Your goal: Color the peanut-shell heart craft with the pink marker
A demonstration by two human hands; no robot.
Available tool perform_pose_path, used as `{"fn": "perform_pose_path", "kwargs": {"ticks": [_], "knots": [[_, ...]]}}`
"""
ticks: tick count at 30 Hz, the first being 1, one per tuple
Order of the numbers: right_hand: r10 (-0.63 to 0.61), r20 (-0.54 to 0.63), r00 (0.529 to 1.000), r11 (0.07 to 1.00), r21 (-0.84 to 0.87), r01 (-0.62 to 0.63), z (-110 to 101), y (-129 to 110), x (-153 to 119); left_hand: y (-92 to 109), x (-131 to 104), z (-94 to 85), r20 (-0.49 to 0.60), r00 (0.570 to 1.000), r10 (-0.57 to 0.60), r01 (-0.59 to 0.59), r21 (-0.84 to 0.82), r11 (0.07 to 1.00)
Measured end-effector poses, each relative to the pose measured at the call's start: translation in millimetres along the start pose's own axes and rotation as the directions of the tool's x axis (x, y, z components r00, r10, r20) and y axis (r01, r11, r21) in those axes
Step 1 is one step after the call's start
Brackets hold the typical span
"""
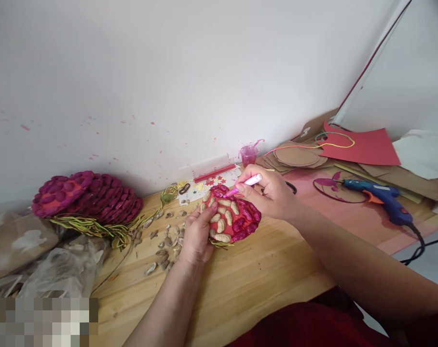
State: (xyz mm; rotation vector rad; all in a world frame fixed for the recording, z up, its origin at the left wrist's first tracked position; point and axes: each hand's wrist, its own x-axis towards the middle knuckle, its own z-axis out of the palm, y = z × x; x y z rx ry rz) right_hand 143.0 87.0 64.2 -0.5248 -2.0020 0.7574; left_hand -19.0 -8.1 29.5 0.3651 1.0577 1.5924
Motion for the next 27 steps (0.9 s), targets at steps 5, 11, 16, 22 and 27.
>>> {"fn": "perform_pose_path", "kwargs": {"ticks": [5, 11, 16, 22, 27], "knots": [[0.002, -0.012, 1.0, 0.999, -0.037, -0.003, 0.7, 1.5, 0.5, -0.8, -0.8, 1.1, -0.002, 1.0, -0.006, 0.006, -0.002, 1.0], [0.0, -0.011, 1.0, 0.999, -0.038, -0.001, -2.2, 1.2, 1.9, -0.9, -0.2, -0.5, 0.014, 1.0, -0.001, 0.001, 0.007, 1.0], [0.026, 0.003, 1.0, 0.999, -0.019, -0.026, -1.0, 1.9, 1.6, -0.8, 0.2, -0.4, 0.008, 1.0, -0.003, 0.003, 0.008, 1.0], [-0.005, -0.01, 1.0, 0.999, -0.042, 0.005, -2.1, 0.5, 2.8, -0.9, -1.7, 1.0, 0.016, 1.0, -0.007, 0.007, 0.006, 1.0], [0.025, -0.002, 1.0, 0.999, -0.027, -0.025, -0.8, 0.8, 1.5, -0.3, -1.9, 0.8, 0.009, 1.0, -0.016, 0.016, 0.011, 1.0]]}}
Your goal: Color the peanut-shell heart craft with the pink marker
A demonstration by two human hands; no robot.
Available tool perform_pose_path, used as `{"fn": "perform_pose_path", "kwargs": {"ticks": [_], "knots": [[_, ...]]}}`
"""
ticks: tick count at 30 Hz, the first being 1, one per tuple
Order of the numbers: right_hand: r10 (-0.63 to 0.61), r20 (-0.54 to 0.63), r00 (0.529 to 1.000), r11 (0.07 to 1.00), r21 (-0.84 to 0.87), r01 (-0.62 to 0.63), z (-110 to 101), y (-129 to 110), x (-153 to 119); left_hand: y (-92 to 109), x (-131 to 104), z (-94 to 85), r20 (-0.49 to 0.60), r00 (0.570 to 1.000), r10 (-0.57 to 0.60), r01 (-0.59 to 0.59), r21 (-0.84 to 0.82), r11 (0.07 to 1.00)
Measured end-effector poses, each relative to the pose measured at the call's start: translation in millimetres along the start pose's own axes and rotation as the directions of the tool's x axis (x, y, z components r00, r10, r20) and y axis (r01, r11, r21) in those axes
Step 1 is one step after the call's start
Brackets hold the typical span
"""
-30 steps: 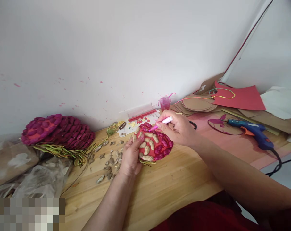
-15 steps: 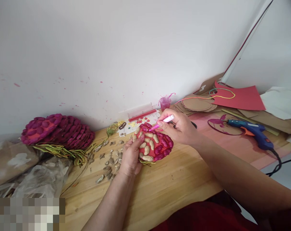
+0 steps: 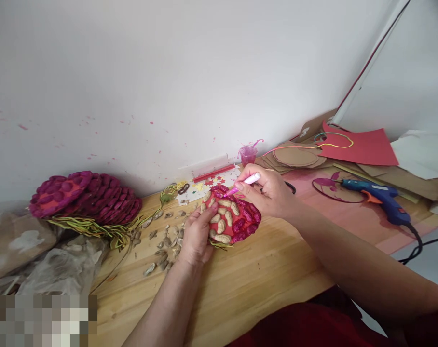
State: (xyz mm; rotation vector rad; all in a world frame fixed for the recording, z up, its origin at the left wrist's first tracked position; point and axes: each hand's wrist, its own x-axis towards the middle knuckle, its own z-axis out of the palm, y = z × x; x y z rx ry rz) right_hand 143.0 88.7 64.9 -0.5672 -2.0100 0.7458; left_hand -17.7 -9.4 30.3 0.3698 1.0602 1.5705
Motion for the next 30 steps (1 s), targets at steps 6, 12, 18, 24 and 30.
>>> {"fn": "perform_pose_path", "kwargs": {"ticks": [6, 12, 18, 24, 30], "knots": [[-0.013, -0.021, 1.0, 1.0, -0.005, 0.013, -0.4, 1.6, -0.2, -0.5, 0.8, 0.4, -0.008, 1.0, 0.011, -0.011, 0.009, 1.0], [-0.046, 0.004, 0.999, 0.999, 0.026, 0.046, 2.4, 0.2, -2.3, -2.3, 0.7, 1.1, -0.021, 0.999, 0.037, -0.036, 0.029, 0.999], [-0.045, 0.007, 0.999, 0.998, -0.04, 0.045, -0.8, -0.3, -1.0, -3.2, 1.5, -0.2, -0.034, 0.999, 0.037, -0.036, 0.032, 0.999], [-0.137, 0.027, 0.99, 0.99, -0.041, 0.138, 3.0, -0.1, -2.8, -3.8, 2.0, -1.5, -0.029, 0.999, 0.035, -0.033, 0.042, 0.999], [-0.187, -0.008, 0.982, 0.975, -0.12, 0.185, 1.9, 0.1, -1.4, -4.6, 3.8, -3.0, -0.026, 0.999, 0.032, -0.031, 0.02, 0.999]]}}
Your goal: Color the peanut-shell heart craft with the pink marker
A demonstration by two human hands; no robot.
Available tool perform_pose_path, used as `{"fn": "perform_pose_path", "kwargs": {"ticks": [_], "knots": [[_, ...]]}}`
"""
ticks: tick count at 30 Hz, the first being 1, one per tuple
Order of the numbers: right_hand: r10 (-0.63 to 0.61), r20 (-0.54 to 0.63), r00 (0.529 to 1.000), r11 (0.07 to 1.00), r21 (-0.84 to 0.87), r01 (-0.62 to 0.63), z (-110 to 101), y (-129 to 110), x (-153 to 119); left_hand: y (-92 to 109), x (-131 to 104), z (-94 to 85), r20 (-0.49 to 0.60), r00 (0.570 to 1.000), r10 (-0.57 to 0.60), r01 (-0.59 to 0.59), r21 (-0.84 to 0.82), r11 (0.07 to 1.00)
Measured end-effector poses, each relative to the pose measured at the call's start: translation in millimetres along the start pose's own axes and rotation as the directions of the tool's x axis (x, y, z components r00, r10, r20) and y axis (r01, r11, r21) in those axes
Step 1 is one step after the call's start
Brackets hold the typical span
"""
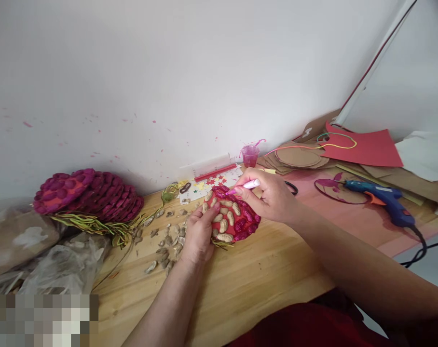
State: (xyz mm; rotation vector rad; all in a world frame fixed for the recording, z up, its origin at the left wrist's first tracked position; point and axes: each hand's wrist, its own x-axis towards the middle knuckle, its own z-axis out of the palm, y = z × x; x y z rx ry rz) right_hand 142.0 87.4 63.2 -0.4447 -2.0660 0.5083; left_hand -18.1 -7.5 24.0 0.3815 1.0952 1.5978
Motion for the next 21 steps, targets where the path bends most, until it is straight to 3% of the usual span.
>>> {"fn": "perform_pose_path", "kwargs": {"ticks": [21], "knots": [[0.066, 0.005, 0.998, 0.996, 0.055, -0.066, -1.3, 2.0, 0.4, 1.0, 2.0, 1.6, 0.018, 1.0, -0.005, 0.005, 0.021, 1.0]]}}
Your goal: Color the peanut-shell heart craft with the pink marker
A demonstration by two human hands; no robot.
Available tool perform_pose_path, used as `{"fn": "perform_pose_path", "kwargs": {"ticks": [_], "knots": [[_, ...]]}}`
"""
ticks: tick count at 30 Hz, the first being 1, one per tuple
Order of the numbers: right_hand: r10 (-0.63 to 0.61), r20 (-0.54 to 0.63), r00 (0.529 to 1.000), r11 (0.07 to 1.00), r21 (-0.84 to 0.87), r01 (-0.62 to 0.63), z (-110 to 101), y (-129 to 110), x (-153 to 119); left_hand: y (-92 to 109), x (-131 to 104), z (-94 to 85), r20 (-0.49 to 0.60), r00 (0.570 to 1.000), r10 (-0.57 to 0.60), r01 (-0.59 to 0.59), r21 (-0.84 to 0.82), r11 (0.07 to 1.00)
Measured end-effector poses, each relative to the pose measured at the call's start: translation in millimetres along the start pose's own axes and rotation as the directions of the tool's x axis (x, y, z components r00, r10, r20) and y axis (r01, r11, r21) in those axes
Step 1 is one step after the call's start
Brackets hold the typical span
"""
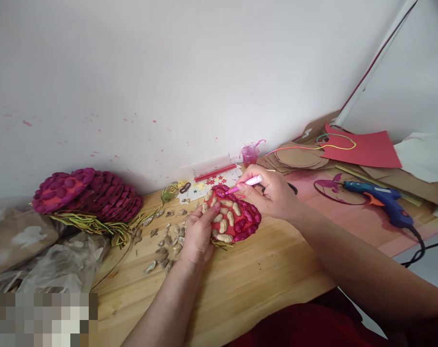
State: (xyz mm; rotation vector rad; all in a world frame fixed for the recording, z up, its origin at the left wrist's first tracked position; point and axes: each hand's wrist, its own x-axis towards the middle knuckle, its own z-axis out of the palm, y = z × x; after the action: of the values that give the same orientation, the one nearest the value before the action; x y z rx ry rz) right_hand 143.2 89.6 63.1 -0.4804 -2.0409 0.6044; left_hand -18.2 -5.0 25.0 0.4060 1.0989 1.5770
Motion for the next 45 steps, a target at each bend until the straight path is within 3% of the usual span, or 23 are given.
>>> {"fn": "perform_pose_path", "kwargs": {"ticks": [9, 16, 25, 45], "knots": [[0.007, -0.054, 0.999, 1.0, -0.014, -0.008, -3.1, 0.4, 1.7, -6.2, 2.4, -6.4, 0.063, 0.997, 0.054, -0.056, 0.038, 0.998], [0.018, -0.017, 1.0, 1.0, 0.011, -0.018, -2.8, -1.5, 1.0, -12.3, 1.9, -11.1, 0.155, 0.984, 0.087, -0.111, 0.153, 0.982], [-0.059, -0.012, 0.998, 0.997, 0.049, 0.059, -0.9, -5.7, -0.3, -15.8, 4.5, -14.5, 0.146, 0.976, 0.16, -0.191, 0.232, 0.954], [-0.049, -0.032, 0.998, 0.998, 0.028, 0.05, -1.7, -8.3, 0.9, -16.8, 8.4, -17.1, 0.154, 0.97, 0.188, -0.212, 0.16, 0.964]]}}
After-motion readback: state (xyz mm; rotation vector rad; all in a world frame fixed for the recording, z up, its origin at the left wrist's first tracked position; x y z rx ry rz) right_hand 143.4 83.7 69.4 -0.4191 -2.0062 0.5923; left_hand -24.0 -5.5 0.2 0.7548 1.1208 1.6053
